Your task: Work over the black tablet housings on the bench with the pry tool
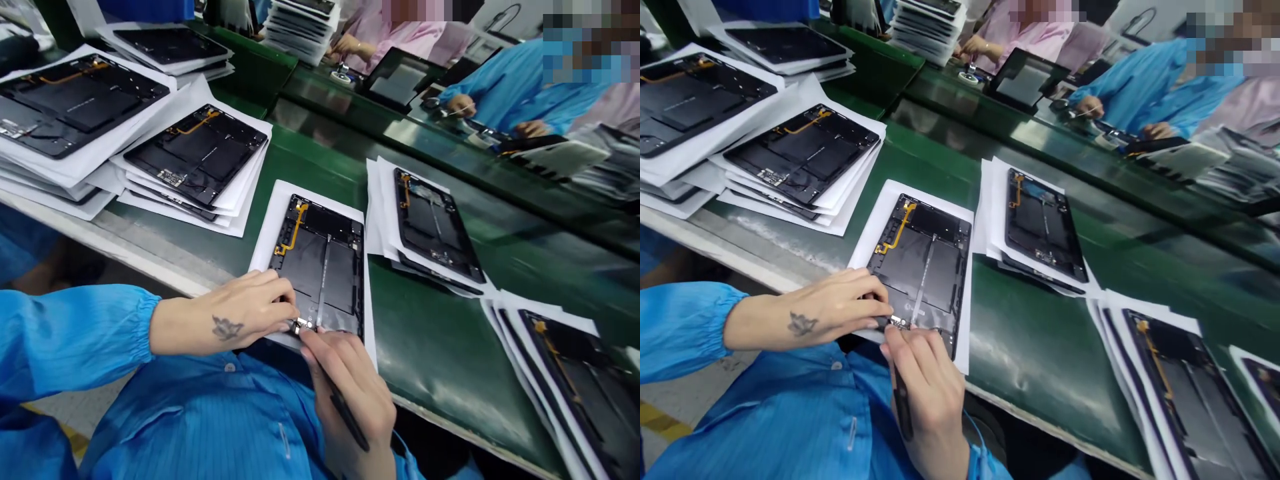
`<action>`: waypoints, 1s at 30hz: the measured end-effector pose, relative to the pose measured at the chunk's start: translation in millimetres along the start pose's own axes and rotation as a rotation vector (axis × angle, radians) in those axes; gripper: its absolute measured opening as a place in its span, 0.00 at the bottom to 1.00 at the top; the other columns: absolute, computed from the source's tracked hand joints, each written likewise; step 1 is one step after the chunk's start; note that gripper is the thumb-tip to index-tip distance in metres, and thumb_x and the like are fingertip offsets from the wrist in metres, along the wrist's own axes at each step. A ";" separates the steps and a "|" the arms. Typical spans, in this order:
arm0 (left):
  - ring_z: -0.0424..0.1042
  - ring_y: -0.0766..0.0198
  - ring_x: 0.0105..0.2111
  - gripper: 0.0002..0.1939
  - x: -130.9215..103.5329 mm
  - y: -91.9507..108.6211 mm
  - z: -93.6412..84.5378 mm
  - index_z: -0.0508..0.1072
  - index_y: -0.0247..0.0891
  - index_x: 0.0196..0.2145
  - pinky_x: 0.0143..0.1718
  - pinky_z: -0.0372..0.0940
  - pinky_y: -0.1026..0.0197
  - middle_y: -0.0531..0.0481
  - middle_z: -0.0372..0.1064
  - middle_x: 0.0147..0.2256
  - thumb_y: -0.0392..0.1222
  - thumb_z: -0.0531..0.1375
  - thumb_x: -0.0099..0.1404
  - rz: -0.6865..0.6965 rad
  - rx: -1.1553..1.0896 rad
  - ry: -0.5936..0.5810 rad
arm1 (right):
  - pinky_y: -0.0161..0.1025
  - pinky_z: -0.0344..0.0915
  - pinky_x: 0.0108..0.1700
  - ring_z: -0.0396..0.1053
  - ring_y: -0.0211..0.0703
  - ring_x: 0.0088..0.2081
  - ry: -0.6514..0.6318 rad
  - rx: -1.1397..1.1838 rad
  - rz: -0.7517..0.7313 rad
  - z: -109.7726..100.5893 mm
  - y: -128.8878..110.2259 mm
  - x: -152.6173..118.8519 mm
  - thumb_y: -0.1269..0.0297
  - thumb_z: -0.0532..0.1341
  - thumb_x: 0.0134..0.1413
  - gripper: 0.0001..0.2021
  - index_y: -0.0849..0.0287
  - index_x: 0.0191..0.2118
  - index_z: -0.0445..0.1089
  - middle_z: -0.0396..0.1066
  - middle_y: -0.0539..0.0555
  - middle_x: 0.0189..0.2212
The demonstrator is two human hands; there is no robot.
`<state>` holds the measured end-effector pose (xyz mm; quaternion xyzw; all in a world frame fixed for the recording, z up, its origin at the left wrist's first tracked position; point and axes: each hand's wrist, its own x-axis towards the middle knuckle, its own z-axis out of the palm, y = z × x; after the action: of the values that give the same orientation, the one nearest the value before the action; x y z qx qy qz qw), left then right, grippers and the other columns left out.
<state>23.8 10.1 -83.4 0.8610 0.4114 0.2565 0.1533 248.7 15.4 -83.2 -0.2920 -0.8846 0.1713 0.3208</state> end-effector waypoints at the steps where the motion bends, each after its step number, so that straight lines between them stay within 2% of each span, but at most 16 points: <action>1: 0.65 0.59 0.40 0.09 -0.2 -0.1 -0.4 0.72 0.34 0.43 0.42 0.65 0.57 0.43 0.69 0.44 0.30 0.52 0.73 0.006 0.007 -0.005 | 0.43 0.69 0.44 0.70 0.46 0.41 0.006 -0.005 0.018 -0.1 -1.2 -0.4 0.83 0.59 0.61 0.16 0.59 0.50 0.71 0.72 0.57 0.37; 5: 0.65 0.59 0.40 0.11 -1.1 -2.2 0.6 0.73 0.35 0.42 0.42 0.64 0.57 0.44 0.69 0.44 0.27 0.53 0.71 0.051 0.073 0.007 | 0.44 0.70 0.46 0.71 0.47 0.43 -0.032 -0.034 0.010 -2.0 -2.1 -0.9 0.83 0.59 0.61 0.17 0.59 0.52 0.71 0.73 0.58 0.39; 12: 0.65 0.58 0.38 0.12 -0.8 -4.8 5.1 0.75 0.36 0.39 0.37 0.63 0.57 0.43 0.71 0.43 0.31 0.51 0.74 0.093 0.174 -0.004 | 0.47 0.71 0.48 0.70 0.46 0.39 -0.139 -0.062 -0.040 -5.4 -4.8 2.6 0.80 0.58 0.62 0.18 0.58 0.55 0.70 0.73 0.56 0.36; 15: 0.66 0.57 0.38 0.10 -2.3 -5.4 7.3 0.75 0.36 0.41 0.36 0.63 0.57 0.44 0.72 0.42 0.32 0.53 0.73 0.106 0.186 0.028 | 0.46 0.71 0.48 0.71 0.46 0.40 -0.075 -0.029 -0.015 -2.8 -2.7 -0.1 0.80 0.58 0.62 0.16 0.58 0.52 0.71 0.74 0.56 0.37; 20: 0.69 0.57 0.43 0.11 -8.1 -7.4 6.9 0.74 0.33 0.44 0.41 0.66 0.57 0.42 0.74 0.46 0.31 0.52 0.74 0.145 0.179 0.072 | 0.40 0.69 0.47 0.73 0.43 0.43 0.129 0.132 0.090 2.1 9.7 -9.9 0.80 0.58 0.63 0.14 0.56 0.48 0.73 0.74 0.54 0.40; 25: 0.71 0.58 0.43 0.11 -8.9 -7.4 7.4 0.74 0.32 0.42 0.43 0.68 0.57 0.41 0.74 0.44 0.31 0.51 0.74 0.177 0.186 0.145 | 0.40 0.69 0.44 0.73 0.42 0.42 0.142 0.180 0.144 3.2 16.2 -10.5 0.77 0.59 0.64 0.12 0.55 0.46 0.75 0.74 0.53 0.39; 28: 0.71 0.55 0.42 0.12 -7.5 -2.5 8.1 0.74 0.33 0.48 0.41 0.68 0.55 0.40 0.74 0.44 0.32 0.52 0.73 0.158 0.253 0.066 | 0.39 0.69 0.42 0.73 0.42 0.39 0.161 0.213 0.156 3.1 17.5 -8.5 0.76 0.58 0.65 0.12 0.55 0.46 0.75 0.75 0.52 0.38; 30: 0.72 0.54 0.44 0.14 -8.4 0.3 6.8 0.73 0.33 0.51 0.43 0.69 0.52 0.40 0.74 0.45 0.32 0.52 0.73 0.141 0.285 0.002 | 0.39 0.69 0.41 0.73 0.41 0.39 0.183 0.234 0.159 3.5 18.5 -8.5 0.76 0.58 0.65 0.12 0.55 0.46 0.75 0.75 0.52 0.38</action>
<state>23.4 2.9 -91.5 0.9005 0.3825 0.2064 0.0109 259.1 23.9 -98.8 -0.3363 -0.7997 0.2706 0.4173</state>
